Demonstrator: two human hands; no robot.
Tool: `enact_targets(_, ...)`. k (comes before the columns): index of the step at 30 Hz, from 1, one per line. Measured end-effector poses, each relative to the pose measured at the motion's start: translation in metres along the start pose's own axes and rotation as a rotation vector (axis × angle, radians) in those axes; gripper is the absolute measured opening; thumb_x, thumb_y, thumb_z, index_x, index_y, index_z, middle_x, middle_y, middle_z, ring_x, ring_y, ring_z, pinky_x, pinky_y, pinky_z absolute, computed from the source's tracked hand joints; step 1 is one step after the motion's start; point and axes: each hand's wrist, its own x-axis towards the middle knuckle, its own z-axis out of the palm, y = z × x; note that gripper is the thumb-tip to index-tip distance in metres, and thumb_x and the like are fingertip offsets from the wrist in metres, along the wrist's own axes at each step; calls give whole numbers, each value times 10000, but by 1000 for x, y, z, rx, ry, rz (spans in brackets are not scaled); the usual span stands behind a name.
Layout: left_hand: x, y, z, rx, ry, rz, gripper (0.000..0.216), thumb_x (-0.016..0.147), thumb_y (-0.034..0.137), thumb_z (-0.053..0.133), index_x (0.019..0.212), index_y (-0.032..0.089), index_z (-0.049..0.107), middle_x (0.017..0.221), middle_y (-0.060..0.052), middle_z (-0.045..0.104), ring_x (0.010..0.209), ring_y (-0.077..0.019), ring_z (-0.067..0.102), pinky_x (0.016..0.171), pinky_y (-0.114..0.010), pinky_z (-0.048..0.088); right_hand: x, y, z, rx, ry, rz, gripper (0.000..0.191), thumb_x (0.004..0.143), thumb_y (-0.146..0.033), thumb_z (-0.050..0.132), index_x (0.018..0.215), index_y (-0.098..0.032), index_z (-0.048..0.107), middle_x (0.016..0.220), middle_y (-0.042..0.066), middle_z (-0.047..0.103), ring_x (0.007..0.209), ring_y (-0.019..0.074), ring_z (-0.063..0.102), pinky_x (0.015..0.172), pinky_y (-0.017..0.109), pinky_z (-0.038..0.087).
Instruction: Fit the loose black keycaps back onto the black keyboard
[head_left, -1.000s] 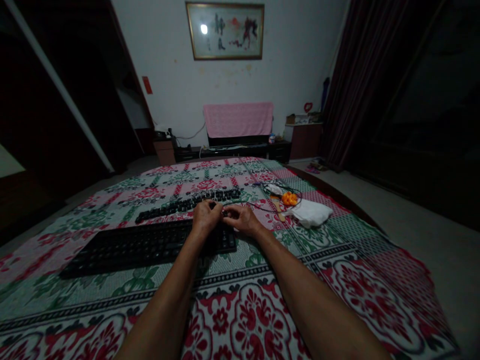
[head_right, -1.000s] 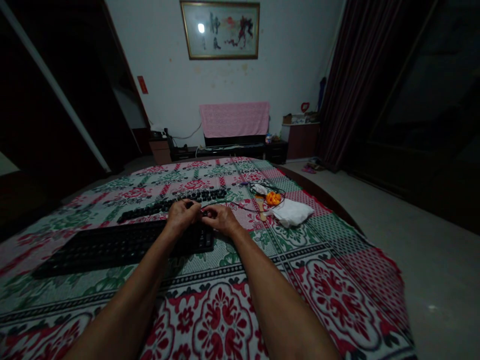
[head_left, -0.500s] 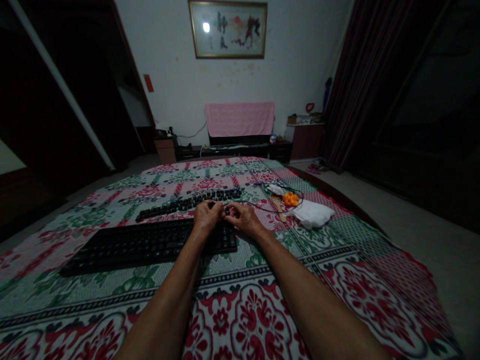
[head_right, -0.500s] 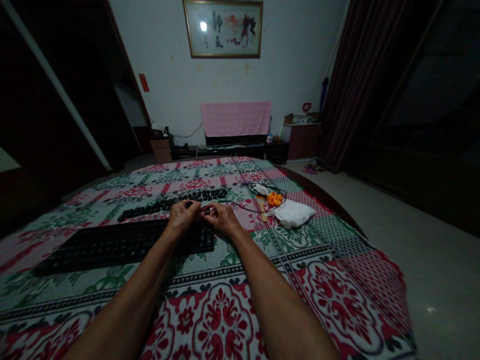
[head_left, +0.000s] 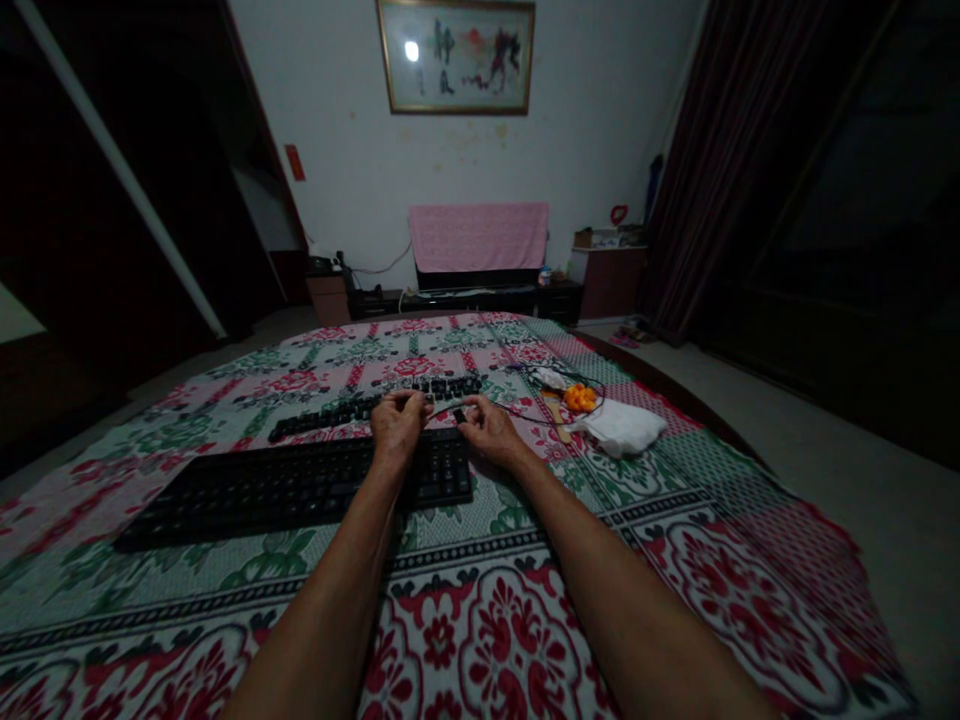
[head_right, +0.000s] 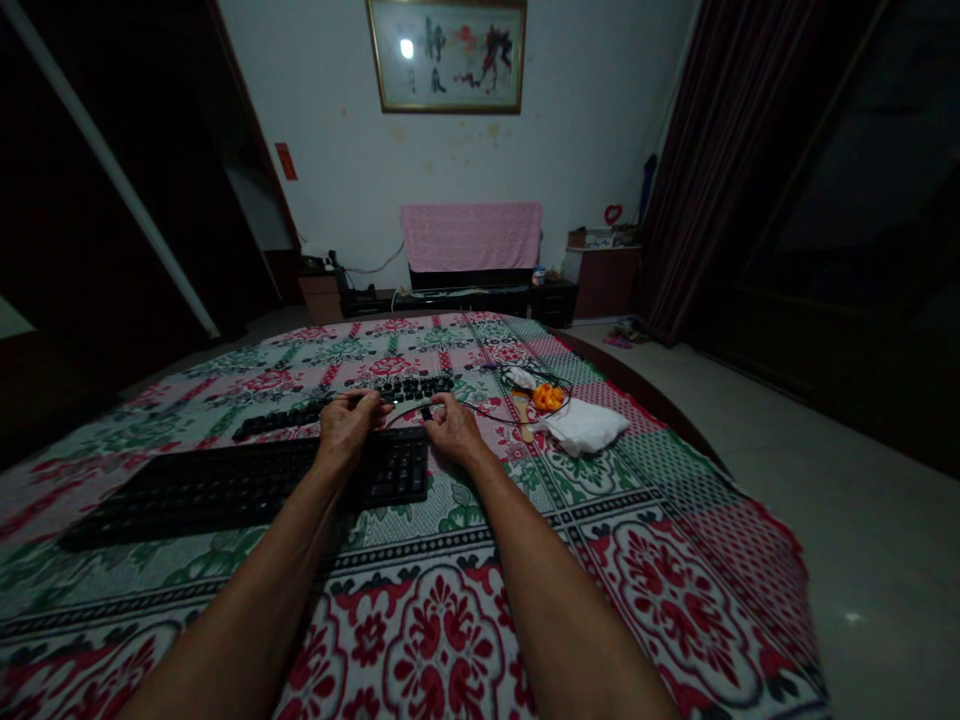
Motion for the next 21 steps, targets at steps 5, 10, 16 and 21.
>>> enact_targets(5,1,7,-7,-24,7,-71,196,689,251,569,846,135,557,570,0,615,567,-148,644,534,-234,506,-3,2,-15,-290,17,3,203,749,-238,541,930,-164,596,715,16,601,670,145,535,650,247,374)
enact_targets(10,0,5,-6,-25,-21,-55,180,676,252,577,810,135,553,573,1,614,560,-154,642,518,-236,503,-5,-2,-19,-419,-39,20,165,742,-241,553,883,-192,621,801,46,646,731,159,555,668,243,360)
enact_targets(16,3,2,-8,0,-38,-50,204,655,276,579,800,134,559,548,8,608,553,-155,639,526,-240,504,-3,3,-23,-436,-57,70,130,675,-237,595,793,-192,627,728,24,637,667,144,544,617,235,361)
enact_targets(21,3,2,-9,9,-31,-69,216,655,291,573,811,141,564,553,13,613,571,-159,646,548,-254,514,-3,2,-21,-459,-22,68,109,661,-216,595,757,-178,631,716,36,635,665,147,548,608,235,366)
